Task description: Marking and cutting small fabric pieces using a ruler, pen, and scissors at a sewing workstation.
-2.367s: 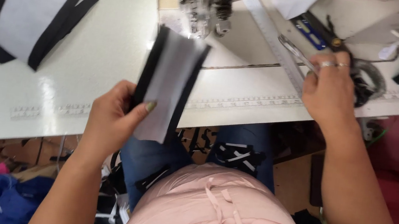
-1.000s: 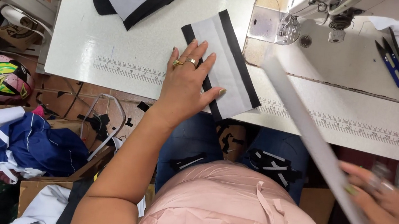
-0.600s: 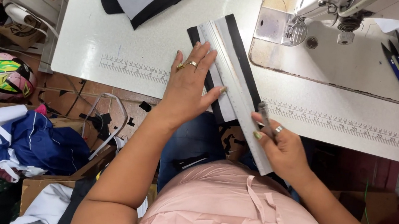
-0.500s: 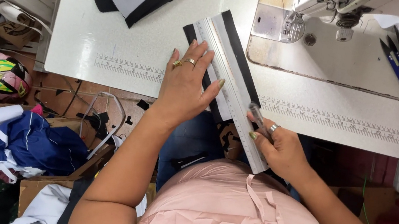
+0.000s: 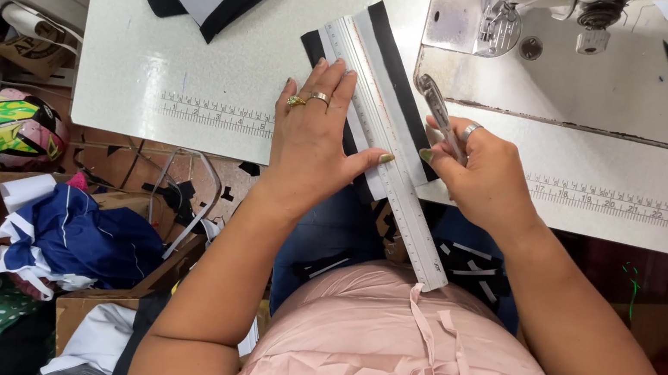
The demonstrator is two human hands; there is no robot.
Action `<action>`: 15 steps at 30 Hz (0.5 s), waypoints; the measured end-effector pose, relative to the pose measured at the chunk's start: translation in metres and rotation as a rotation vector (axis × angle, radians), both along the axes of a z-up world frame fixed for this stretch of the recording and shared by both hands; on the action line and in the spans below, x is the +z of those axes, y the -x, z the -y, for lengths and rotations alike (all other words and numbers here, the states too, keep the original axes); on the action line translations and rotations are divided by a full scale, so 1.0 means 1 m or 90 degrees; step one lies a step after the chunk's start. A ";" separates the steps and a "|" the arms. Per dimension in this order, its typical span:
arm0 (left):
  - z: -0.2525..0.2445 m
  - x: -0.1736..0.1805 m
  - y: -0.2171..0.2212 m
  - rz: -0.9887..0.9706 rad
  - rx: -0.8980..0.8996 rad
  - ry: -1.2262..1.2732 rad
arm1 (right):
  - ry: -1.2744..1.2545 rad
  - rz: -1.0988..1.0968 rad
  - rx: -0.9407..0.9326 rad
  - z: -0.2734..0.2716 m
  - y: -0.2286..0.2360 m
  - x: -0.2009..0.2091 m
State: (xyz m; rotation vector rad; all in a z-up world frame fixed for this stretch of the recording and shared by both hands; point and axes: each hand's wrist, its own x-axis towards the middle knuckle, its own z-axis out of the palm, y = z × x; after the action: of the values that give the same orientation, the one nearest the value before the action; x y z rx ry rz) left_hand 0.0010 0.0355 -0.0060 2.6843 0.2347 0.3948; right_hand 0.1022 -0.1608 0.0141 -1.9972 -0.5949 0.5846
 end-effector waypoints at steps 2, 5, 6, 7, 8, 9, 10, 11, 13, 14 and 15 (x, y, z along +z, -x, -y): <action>0.001 -0.004 0.000 -0.008 0.002 -0.018 | 0.012 0.017 -0.008 0.000 0.003 -0.002; 0.002 0.001 -0.001 -0.021 -0.002 -0.012 | 0.003 0.024 -0.004 0.002 -0.001 -0.006; 0.002 0.001 -0.002 -0.021 -0.004 -0.011 | 0.004 0.024 -0.007 0.003 -0.001 -0.006; 0.002 0.001 -0.002 -0.024 -0.005 -0.012 | -0.003 0.013 -0.005 0.003 -0.002 -0.006; 0.002 0.001 -0.002 -0.027 -0.003 -0.014 | -0.010 0.001 -0.002 0.003 -0.003 -0.006; 0.003 0.001 -0.002 -0.028 -0.005 -0.014 | -0.011 0.001 -0.003 0.004 -0.002 -0.005; 0.003 0.001 -0.002 -0.031 -0.004 -0.016 | -0.011 -0.005 -0.003 0.004 -0.001 -0.004; 0.003 0.001 -0.002 -0.034 -0.003 -0.018 | -0.012 -0.010 -0.003 0.004 0.000 -0.002; 0.003 0.001 -0.002 -0.034 -0.002 -0.015 | -0.016 -0.012 -0.002 0.005 -0.003 -0.009; 0.003 0.001 -0.002 -0.033 -0.002 -0.012 | -0.019 -0.012 -0.001 0.005 -0.004 -0.011; 0.003 0.001 -0.002 -0.034 -0.003 -0.013 | -0.020 -0.013 -0.002 0.005 -0.004 -0.010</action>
State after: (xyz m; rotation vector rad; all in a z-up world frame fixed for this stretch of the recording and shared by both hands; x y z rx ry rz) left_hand 0.0034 0.0325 -0.0048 2.7180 0.2420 0.3260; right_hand 0.1060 -0.1655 0.0041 -1.9601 -0.5852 0.5889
